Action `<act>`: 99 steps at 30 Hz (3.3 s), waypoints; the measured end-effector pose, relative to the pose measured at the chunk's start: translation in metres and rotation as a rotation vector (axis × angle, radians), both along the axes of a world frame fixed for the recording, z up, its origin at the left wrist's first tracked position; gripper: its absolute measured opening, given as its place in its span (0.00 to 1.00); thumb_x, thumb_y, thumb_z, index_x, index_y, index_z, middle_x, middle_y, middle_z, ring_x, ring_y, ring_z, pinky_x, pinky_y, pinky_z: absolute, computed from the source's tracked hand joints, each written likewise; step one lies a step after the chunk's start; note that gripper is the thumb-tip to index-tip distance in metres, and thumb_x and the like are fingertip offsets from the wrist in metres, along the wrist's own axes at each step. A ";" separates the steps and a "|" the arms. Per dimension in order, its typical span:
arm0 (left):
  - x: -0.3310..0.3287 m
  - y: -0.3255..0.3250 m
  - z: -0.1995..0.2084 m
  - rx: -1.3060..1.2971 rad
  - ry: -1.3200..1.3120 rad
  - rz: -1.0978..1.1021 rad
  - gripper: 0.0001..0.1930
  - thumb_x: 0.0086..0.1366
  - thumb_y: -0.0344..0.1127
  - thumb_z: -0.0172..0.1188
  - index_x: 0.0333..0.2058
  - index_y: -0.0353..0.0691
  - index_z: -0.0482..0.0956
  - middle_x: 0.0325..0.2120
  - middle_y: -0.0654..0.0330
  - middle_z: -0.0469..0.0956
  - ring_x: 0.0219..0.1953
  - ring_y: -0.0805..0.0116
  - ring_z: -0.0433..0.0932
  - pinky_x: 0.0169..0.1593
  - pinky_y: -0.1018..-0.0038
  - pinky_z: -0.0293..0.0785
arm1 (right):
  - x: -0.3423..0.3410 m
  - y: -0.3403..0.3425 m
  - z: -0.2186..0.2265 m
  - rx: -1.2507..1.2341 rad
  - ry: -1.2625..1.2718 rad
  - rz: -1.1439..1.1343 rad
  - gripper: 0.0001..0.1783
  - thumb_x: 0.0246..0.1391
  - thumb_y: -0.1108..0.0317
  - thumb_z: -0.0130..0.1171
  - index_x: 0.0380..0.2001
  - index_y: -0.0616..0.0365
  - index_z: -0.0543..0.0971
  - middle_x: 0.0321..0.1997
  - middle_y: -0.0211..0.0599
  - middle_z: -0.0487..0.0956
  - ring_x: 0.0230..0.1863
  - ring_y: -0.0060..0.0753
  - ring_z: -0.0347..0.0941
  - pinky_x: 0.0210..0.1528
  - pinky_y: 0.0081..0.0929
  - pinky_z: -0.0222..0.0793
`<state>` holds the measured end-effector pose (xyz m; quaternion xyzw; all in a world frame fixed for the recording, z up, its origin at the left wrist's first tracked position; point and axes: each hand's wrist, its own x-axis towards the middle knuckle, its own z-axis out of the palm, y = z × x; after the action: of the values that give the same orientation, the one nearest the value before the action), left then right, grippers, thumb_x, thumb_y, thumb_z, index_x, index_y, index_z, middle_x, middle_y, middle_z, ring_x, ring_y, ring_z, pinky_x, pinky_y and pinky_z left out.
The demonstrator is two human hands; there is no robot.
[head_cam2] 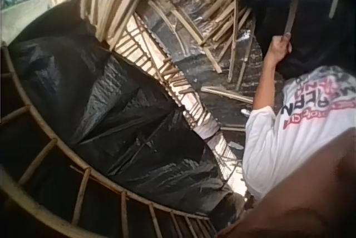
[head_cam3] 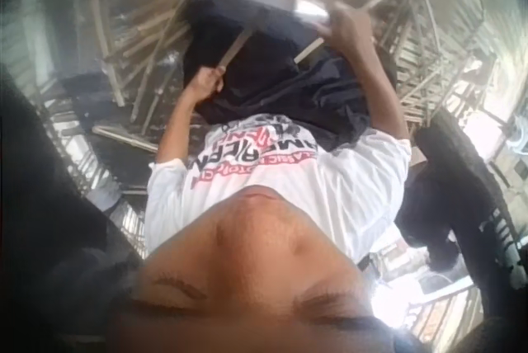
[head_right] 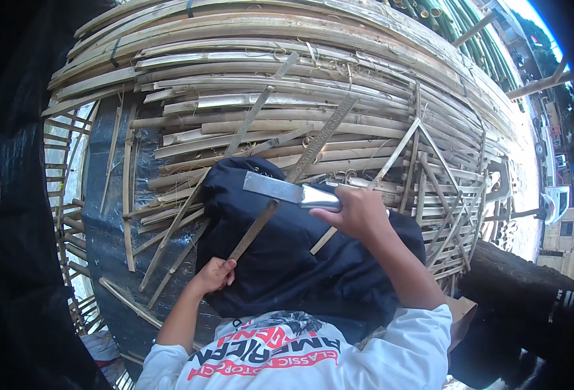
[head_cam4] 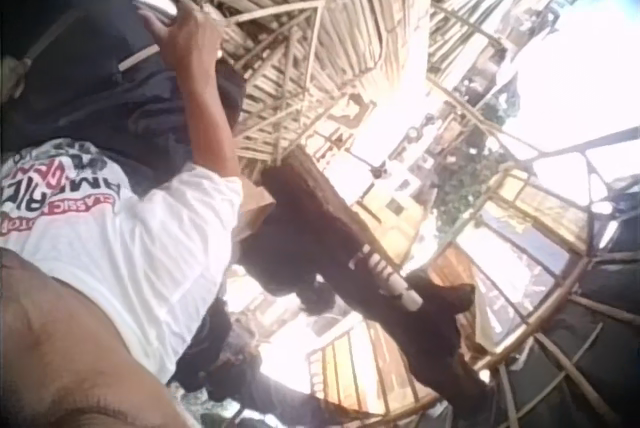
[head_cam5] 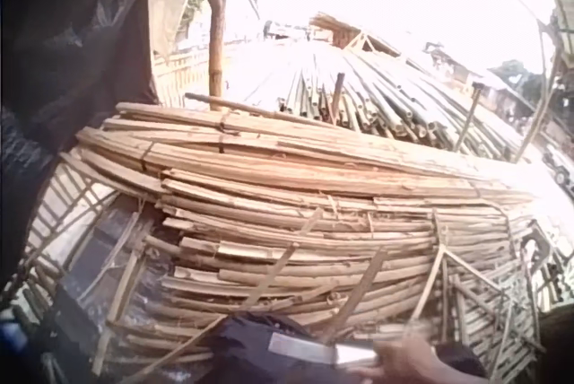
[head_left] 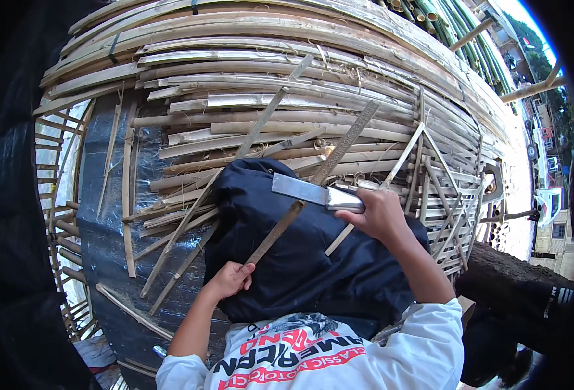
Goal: The person shaves a long thin strip of bamboo using a knife by pulling the blade along its length while holding the strip against their lap.
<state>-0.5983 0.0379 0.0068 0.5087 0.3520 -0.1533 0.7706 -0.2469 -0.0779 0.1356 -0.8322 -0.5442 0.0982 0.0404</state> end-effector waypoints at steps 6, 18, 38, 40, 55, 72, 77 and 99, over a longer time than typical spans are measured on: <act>0.007 -0.004 0.004 0.014 0.026 -0.007 0.35 0.67 0.63 0.49 0.12 0.39 0.72 0.07 0.68 0.64 0.11 0.79 0.62 0.18 0.79 0.58 | 0.199 -0.004 0.007 0.080 -0.098 -0.817 0.47 0.53 0.26 0.43 0.27 0.68 0.81 0.21 0.55 0.79 0.32 0.59 0.79 0.38 0.50 0.71; 0.013 -0.023 0.023 0.508 -0.017 0.057 0.32 0.67 0.57 0.52 0.15 0.33 0.75 0.09 0.56 0.71 0.15 0.65 0.73 0.23 0.70 0.66 | -0.011 0.007 0.007 -0.093 0.127 -0.046 0.39 0.45 0.28 0.55 0.21 0.62 0.77 0.19 0.49 0.77 0.26 0.56 0.77 0.34 0.47 0.72; 0.028 -0.049 0.026 1.301 0.060 0.044 0.22 0.65 0.47 0.58 0.18 0.37 0.74 0.12 0.48 0.73 0.18 0.46 0.76 0.21 0.59 0.71 | 0.027 0.006 -0.018 -0.085 -0.014 0.008 0.40 0.46 0.28 0.55 0.20 0.63 0.78 0.18 0.52 0.77 0.25 0.55 0.77 0.31 0.44 0.73; 0.027 -0.043 0.035 1.326 0.124 -0.033 0.21 0.65 0.47 0.58 0.18 0.37 0.73 0.12 0.48 0.73 0.18 0.47 0.76 0.21 0.59 0.71 | 0.087 0.013 -0.031 0.022 -0.056 -0.319 0.42 0.49 0.28 0.51 0.22 0.65 0.79 0.22 0.56 0.78 0.29 0.60 0.77 0.33 0.47 0.73; 0.029 -0.041 0.037 1.361 0.033 0.029 0.22 0.65 0.47 0.58 0.18 0.37 0.73 0.13 0.47 0.73 0.19 0.44 0.76 0.23 0.57 0.72 | 0.042 -0.005 -0.035 -0.075 -0.001 -0.077 0.41 0.47 0.26 0.51 0.22 0.62 0.79 0.21 0.50 0.78 0.31 0.57 0.78 0.35 0.47 0.73; 0.015 -0.037 0.045 1.027 -0.035 0.120 0.27 0.68 0.51 0.52 0.18 0.32 0.73 0.11 0.54 0.70 0.17 0.64 0.72 0.26 0.68 0.66 | -0.016 -0.146 -0.012 0.594 1.109 -0.645 0.15 0.54 0.68 0.63 0.36 0.59 0.67 0.22 0.30 0.73 0.17 0.17 0.69 0.17 0.19 0.64; 0.003 -0.039 0.049 1.041 -0.077 -0.018 0.26 0.65 0.50 0.55 0.19 0.31 0.73 0.11 0.53 0.69 0.16 0.65 0.70 0.24 0.67 0.65 | -0.059 -0.145 -0.028 0.799 1.284 -0.594 0.11 0.61 0.64 0.56 0.40 0.59 0.72 0.23 0.27 0.72 0.19 0.14 0.68 0.18 0.16 0.63; 0.015 -0.014 0.044 0.868 0.154 -0.195 0.30 0.61 0.55 0.61 0.14 0.32 0.75 0.08 0.59 0.69 0.13 0.71 0.68 0.22 0.71 0.64 | -0.037 -0.168 -0.015 0.462 1.334 -0.663 0.15 0.66 0.56 0.44 0.32 0.57 0.67 0.20 0.29 0.70 0.14 0.18 0.66 0.14 0.20 0.64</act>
<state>-0.5832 0.0234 0.0504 0.8027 0.3906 -0.1009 0.4393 -0.2835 -0.2463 0.1209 -0.6867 -0.1343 0.4450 0.5589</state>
